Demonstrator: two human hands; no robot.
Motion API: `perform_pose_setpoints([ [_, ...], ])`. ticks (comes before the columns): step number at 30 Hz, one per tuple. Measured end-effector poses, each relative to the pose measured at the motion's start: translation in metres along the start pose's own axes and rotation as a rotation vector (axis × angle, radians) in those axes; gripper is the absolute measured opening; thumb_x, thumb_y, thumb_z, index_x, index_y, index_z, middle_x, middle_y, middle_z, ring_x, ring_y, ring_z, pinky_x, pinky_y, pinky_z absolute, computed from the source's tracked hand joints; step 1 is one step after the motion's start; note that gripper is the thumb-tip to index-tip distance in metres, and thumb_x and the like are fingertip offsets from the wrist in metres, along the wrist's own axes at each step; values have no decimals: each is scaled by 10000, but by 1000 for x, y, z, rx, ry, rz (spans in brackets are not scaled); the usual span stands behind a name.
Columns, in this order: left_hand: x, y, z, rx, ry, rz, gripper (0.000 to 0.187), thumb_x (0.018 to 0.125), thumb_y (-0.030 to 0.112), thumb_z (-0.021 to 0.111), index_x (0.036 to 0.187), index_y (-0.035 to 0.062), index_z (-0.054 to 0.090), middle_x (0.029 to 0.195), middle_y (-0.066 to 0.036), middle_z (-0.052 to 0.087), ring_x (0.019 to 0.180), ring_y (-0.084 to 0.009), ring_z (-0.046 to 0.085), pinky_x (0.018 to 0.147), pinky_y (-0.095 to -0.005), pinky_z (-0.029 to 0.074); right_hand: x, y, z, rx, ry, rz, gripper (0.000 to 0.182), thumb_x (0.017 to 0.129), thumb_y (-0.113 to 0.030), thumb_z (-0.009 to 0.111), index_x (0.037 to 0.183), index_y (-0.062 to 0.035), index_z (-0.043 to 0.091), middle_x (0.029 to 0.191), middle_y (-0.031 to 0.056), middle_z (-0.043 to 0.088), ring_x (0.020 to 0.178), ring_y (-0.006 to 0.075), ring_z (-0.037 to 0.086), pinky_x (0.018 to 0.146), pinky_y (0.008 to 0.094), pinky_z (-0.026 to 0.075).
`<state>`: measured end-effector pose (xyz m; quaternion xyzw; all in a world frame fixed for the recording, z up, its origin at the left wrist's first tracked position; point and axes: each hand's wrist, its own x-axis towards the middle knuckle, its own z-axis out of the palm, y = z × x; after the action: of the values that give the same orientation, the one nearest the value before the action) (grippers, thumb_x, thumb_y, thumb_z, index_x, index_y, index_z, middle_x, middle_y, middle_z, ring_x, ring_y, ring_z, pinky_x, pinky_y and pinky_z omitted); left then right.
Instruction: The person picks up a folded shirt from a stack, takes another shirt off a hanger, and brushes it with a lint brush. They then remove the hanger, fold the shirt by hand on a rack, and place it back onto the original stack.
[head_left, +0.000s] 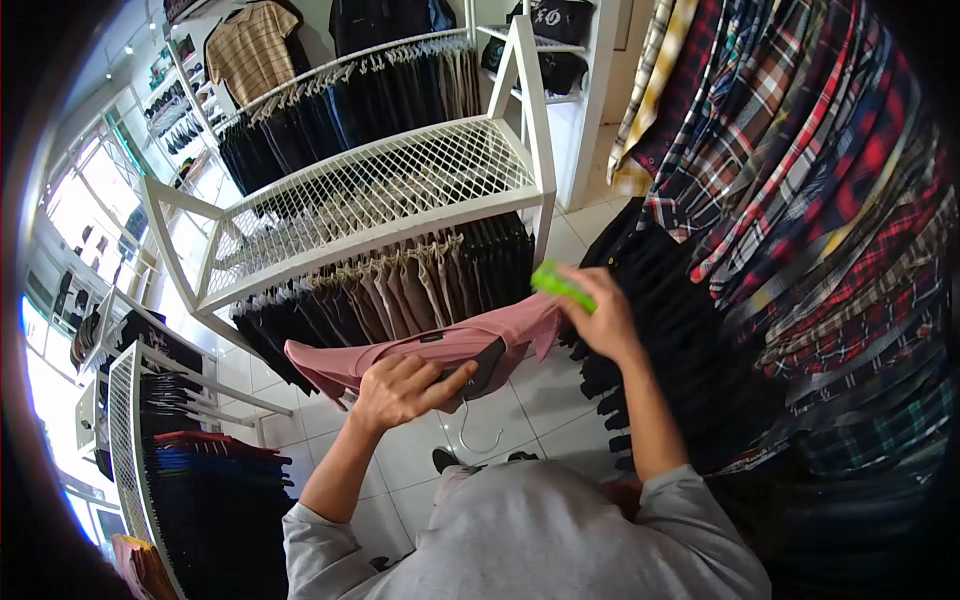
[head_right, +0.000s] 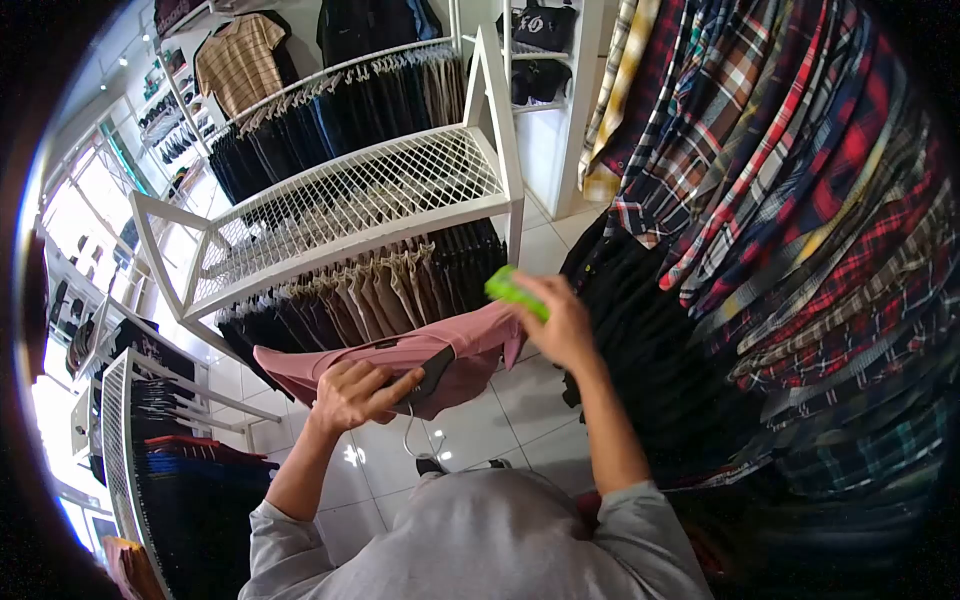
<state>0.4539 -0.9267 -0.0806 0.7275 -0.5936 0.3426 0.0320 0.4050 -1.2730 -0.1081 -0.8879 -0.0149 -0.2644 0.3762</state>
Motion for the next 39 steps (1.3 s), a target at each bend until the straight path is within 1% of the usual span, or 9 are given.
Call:
perform_pose_setpoints([
  [5,8,-25,-6,-417,87,-481,363,829,138,713,1191,108,702,751,-67,626,636,-219,596,600,-327,492,-8,51,6,-88,421,123,629,916,-226,758,1447,6,513,1238,227,587,1126,383,604,969,441,491],
  [7,12,-30,-16,-777,-40,-1142,184,937,145,670,1094,52,694,688,-50,573,615,-173,567,593,-304,456,-13,-2,17,14,452,-2,682,911,-235,774,1474,21,484,1246,225,574,1135,381,587,973,446,483],
  [15,35,-61,-34,-1485,59,-1455,184,1072,308,584,1026,131,561,669,73,405,520,-20,314,460,-224,233,19,-17,92,-172,602,-338,633,893,-279,799,1359,34,508,1252,224,585,1162,395,571,972,474,447],
  [17,29,-77,-29,-1531,79,-1416,181,1073,310,581,1025,138,551,667,78,390,517,-21,301,459,-223,223,33,-7,96,-155,715,-66,697,884,-279,818,1400,36,473,1263,230,574,1170,395,566,1013,467,447],
  [21,32,-103,-34,-1580,62,-1370,184,1073,318,576,1020,148,530,669,80,374,518,-19,291,460,-221,211,54,-51,106,-184,829,-126,660,889,-266,807,1380,30,480,1234,231,587,1109,406,587,974,447,476],
  [30,31,-164,-44,-1397,53,-1271,305,1050,368,614,1135,75,620,661,84,458,554,-15,379,487,-209,294,4,-111,252,57,-114,-556,734,772,-145,811,1399,11,461,1262,236,548,1172,410,564,1050,478,455],
  [35,4,-176,-38,-1413,44,-1235,270,1052,351,612,1137,96,598,664,95,423,516,-10,327,458,-207,242,80,-108,195,-166,628,-420,684,856,-209,781,1416,25,466,1296,241,557,1183,426,554,1039,491,453],
  [37,-1,-178,-47,-1431,22,-1289,539,1049,369,617,1411,-13,504,687,68,476,576,-23,389,509,-215,316,113,-78,171,-214,765,-227,643,901,-206,754,1418,33,454,1285,253,555,1172,443,551,1020,496,459],
  [39,-13,-184,-47,-1399,67,-1389,497,1051,363,616,1392,14,523,710,63,487,594,-23,395,515,-220,304,125,-38,159,-193,795,52,614,926,-198,740,1424,27,460,1263,261,555,1165,451,549,996,490,466],
])
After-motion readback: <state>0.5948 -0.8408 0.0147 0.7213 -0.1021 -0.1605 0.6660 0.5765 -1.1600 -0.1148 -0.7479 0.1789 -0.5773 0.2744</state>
